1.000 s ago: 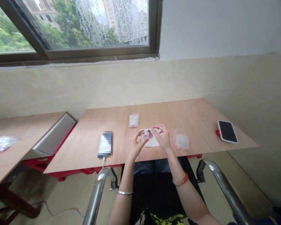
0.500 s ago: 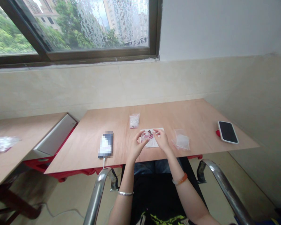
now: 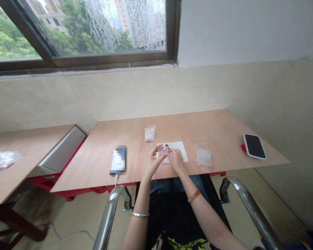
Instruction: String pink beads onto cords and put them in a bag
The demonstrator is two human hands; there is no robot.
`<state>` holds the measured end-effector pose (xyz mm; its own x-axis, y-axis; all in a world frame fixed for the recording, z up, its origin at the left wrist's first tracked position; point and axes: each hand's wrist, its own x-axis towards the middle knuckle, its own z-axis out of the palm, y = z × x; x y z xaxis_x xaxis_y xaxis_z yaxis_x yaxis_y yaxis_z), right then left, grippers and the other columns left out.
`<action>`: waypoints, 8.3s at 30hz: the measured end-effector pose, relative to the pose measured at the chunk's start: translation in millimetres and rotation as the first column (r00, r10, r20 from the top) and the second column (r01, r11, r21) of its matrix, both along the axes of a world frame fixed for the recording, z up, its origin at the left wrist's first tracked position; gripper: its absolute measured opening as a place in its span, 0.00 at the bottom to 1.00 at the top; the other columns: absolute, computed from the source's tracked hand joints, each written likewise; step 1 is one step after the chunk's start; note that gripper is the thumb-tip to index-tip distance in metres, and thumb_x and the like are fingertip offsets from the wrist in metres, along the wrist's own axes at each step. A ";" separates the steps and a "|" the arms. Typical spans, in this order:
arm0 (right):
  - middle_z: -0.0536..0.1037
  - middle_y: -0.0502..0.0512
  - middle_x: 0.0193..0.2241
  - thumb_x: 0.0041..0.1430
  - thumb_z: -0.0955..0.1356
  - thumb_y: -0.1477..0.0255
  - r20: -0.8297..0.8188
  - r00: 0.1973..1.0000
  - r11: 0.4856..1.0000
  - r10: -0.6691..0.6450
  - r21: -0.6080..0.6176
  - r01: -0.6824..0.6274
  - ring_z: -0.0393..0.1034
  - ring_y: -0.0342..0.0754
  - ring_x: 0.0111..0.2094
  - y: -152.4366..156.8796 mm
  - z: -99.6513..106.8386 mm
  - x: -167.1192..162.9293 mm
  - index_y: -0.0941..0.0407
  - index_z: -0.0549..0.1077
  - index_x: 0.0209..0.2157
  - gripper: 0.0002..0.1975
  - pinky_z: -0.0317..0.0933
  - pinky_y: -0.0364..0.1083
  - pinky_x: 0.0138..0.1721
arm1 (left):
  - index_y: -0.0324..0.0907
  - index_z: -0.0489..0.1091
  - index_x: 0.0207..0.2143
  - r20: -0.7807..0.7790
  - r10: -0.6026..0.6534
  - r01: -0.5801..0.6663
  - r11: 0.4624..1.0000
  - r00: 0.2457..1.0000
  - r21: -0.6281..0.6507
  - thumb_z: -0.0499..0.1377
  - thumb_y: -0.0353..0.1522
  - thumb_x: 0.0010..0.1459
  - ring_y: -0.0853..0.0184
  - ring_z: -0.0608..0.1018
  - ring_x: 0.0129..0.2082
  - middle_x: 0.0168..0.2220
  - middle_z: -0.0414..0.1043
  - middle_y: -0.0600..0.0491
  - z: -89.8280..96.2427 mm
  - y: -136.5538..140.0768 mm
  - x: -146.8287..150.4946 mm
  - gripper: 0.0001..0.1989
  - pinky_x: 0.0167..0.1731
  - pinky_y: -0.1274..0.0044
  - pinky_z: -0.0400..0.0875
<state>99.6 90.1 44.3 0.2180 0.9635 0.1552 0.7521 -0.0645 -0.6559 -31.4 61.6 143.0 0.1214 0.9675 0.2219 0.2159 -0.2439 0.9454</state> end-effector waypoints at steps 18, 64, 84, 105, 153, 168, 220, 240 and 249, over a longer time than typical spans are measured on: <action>0.72 0.60 0.36 0.56 0.65 0.71 0.021 1.000 1.000 -0.020 0.019 0.020 0.65 0.51 0.40 0.7 0.7 -1.4 0.57 0.75 0.35 0.08 0.57 0.45 0.39 | 0.42 0.70 0.47 -0.026 0.014 -0.013 1.000 1.000 0.011 0.63 0.33 0.51 0.60 0.73 0.50 0.48 0.73 0.45 2.6 -1.1 -1.5 0.19 0.51 0.67 0.63; 0.72 0.59 0.35 0.57 0.65 0.69 0.065 0.998 0.999 -0.026 0.034 0.024 0.66 0.50 0.38 8.6 -3.0 8.4 0.56 0.76 0.35 0.09 0.56 0.44 0.38 | 0.42 0.70 0.46 -0.058 0.024 -0.021 0.999 0.998 0.041 0.64 0.35 0.50 0.60 0.74 0.47 0.46 0.74 0.46 -1.5 3.1 -6.2 0.19 0.48 0.67 0.66; 0.76 0.53 0.31 0.52 0.68 0.66 -0.461 0.798 0.912 0.389 0.318 -0.260 0.66 0.44 0.30 -13.1 86.9 21.7 0.56 0.75 0.29 0.08 0.61 0.44 0.35 | 0.43 0.68 0.48 -0.072 0.034 -0.031 0.999 0.997 0.041 0.64 0.37 0.49 0.59 0.73 0.48 0.47 0.71 0.46 -46.7 10.9 -8.4 0.23 0.47 0.68 0.67; 0.77 0.58 0.35 0.50 0.67 0.83 -0.061 0.912 0.902 0.406 -0.137 -0.410 0.70 0.45 0.35 78.0 38.3 22.4 0.61 0.75 0.35 0.09 0.59 0.41 0.36 | 0.44 0.66 0.51 -0.455 0.119 -0.029 0.979 0.883 0.202 0.61 0.35 0.54 0.57 0.74 0.46 0.46 0.73 0.46 -31.3 2.8 -6.8 0.21 0.48 0.64 0.66; 0.72 0.52 0.29 0.54 0.67 0.69 -0.365 0.794 0.870 0.487 0.117 -0.479 0.65 0.45 0.33 -21.5 112.2 46.8 0.57 0.74 0.26 0.07 0.58 0.44 0.37 | 0.41 0.65 0.49 -0.139 0.040 -0.027 0.996 0.989 0.088 0.61 0.39 0.54 0.63 0.75 0.40 0.40 0.73 0.48 -20.8 -5.0 20.5 0.21 0.40 0.72 0.69; 0.74 0.52 0.26 0.57 0.65 0.63 -0.438 0.831 0.937 0.343 0.215 -0.274 0.65 0.43 0.26 -33.9 135.7 43.8 0.56 0.73 0.30 0.11 0.57 0.42 0.27 | 0.41 0.71 0.43 -0.014 0.058 -0.057 0.997 0.998 0.054 0.60 0.41 0.53 0.63 0.75 0.42 0.42 0.73 0.48 -19.4 -1.3 18.4 0.18 0.41 0.72 0.71; 0.76 0.54 0.30 0.54 0.68 0.65 -0.595 0.694 0.914 0.406 0.281 -0.293 0.69 0.45 0.30 -43.3 135.2 23.7 0.57 0.74 0.31 0.10 0.58 0.42 0.29 | 0.38 0.72 0.29 0.259 0.101 -0.099 0.995 0.961 -0.021 0.60 0.40 0.54 0.72 0.72 0.24 0.26 0.71 0.53 22.2 -16.3 18.9 0.13 0.19 0.83 0.68; 0.76 0.54 0.31 0.54 0.68 0.66 -0.476 0.813 0.923 0.335 0.340 -0.182 0.70 0.47 0.33 -36.7 120.4 12.4 0.57 0.75 0.31 0.09 0.61 0.44 0.34 | 0.39 0.74 0.31 0.115 0.132 -0.145 0.984 0.985 0.107 0.58 0.38 0.57 0.67 0.76 0.31 0.29 0.76 0.51 27.3 -15.8 15.0 0.12 0.27 0.80 0.69; 0.79 0.56 0.28 0.52 0.70 0.65 -0.499 0.798 0.931 0.338 0.300 -0.207 0.72 0.48 0.31 -25.5 112.3 14.0 0.56 0.78 0.28 0.09 0.63 0.45 0.34 | 0.39 0.77 0.31 0.057 0.170 -0.173 0.983 0.984 0.057 0.58 0.40 0.55 0.64 0.78 0.31 0.29 0.78 0.51 26.6 -11.7 5.3 0.13 0.26 0.78 0.71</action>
